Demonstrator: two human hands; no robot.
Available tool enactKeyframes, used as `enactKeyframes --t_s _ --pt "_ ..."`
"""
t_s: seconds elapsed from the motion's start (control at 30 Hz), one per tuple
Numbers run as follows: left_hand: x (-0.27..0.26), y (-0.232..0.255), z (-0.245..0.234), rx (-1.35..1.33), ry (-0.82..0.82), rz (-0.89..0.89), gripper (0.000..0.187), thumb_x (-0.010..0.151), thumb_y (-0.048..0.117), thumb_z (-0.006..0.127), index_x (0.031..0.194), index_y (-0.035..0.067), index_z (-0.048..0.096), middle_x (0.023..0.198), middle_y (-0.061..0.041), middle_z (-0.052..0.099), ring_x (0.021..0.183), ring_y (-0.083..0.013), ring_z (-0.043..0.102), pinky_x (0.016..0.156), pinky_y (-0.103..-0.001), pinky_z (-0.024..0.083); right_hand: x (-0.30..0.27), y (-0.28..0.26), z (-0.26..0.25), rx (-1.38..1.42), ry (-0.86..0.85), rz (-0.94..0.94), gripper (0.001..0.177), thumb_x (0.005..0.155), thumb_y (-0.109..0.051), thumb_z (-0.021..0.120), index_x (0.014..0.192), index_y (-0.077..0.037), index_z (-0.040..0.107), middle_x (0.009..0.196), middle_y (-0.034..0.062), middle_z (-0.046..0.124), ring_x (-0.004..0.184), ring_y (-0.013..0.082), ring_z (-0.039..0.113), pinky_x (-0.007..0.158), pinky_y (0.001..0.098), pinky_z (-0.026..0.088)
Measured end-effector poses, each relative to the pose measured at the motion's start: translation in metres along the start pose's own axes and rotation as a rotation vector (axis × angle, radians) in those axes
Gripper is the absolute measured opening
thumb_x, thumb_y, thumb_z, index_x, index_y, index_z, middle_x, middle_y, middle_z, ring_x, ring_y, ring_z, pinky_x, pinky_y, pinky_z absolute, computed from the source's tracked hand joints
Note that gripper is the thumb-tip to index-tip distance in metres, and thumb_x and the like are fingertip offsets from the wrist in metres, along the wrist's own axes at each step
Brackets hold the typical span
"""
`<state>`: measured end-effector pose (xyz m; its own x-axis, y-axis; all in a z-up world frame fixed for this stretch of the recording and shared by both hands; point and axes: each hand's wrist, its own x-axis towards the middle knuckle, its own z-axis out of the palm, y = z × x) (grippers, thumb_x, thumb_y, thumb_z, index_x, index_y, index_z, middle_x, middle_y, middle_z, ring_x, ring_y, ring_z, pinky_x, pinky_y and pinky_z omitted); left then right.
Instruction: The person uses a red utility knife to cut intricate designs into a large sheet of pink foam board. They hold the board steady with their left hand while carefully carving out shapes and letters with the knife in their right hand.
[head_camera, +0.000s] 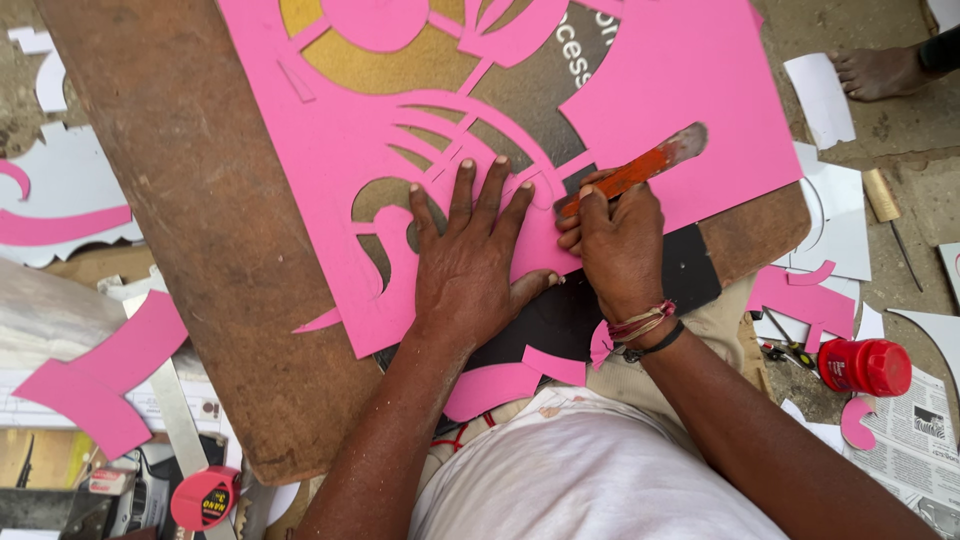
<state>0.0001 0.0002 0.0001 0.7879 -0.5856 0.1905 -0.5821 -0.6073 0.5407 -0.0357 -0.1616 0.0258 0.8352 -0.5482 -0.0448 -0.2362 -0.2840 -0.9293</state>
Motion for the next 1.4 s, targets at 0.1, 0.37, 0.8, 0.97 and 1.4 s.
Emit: enactKeyframes --t_s 0.1,0.37,0.8,0.97,1.4 --pt "0.0 0.002 -0.005 0.029 -0.005 0.004 0.1 0.068 0.058 0.084 0.15 0.013 0.047 0.163 -0.014 0.031 0.153 -0.0371 0.021 0.115 -0.078 0.008 0.003 0.0 -0.005 -0.002 -0.042 -0.012 0.015 0.105 -0.01 0.052 0.104 0.003 0.059 0.079 0.0095 0.069 0.057 0.011 0.065 0.05 0.0243 0.052" --pt "0.0 -0.001 -0.003 0.009 0.056 0.036 0.103 0.07 0.06 0.081 0.148 0.002 0.045 0.16 -0.017 0.033 0.151 -0.0385 0.023 0.114 -0.078 0.009 0.014 0.005 -0.022 0.012 -0.099 -0.288 0.019 0.11 -0.013 0.055 0.115 0.003 0.063 0.089 0.0093 0.071 0.071 0.0109 0.067 0.063 0.0243 0.055" --pt "0.0 0.002 -0.001 -0.008 0.046 0.017 0.103 0.071 0.061 0.081 0.147 0.0 0.046 0.16 -0.019 0.034 0.151 -0.0381 0.026 0.116 -0.076 0.01 0.045 0.002 -0.023 -0.126 -0.273 -0.347 0.021 0.11 -0.015 0.057 0.119 0.002 0.066 0.091 0.0058 0.07 0.071 0.0071 0.065 0.063 0.0227 0.056" --pt "0.0 0.004 -0.002 0.008 0.028 0.003 0.104 0.071 0.065 0.078 0.147 0.001 0.045 0.161 -0.018 0.033 0.152 -0.037 0.024 0.115 -0.076 0.009 0.046 0.003 -0.02 -0.145 -0.27 -0.368 0.022 0.11 -0.015 0.057 0.119 0.002 0.066 0.093 0.0067 0.072 0.073 0.008 0.067 0.063 0.024 0.058" --pt "0.002 0.008 0.001 0.081 0.015 -0.036 0.107 0.068 0.066 0.079 0.151 0.008 0.044 0.163 -0.014 0.033 0.153 -0.0354 0.023 0.115 -0.076 0.008 0.073 -0.028 -0.025 -0.526 -0.475 -0.336 0.022 0.105 -0.017 0.057 0.104 0.001 0.07 0.077 0.0074 0.075 0.06 0.0125 0.07 0.057 0.0287 0.059"
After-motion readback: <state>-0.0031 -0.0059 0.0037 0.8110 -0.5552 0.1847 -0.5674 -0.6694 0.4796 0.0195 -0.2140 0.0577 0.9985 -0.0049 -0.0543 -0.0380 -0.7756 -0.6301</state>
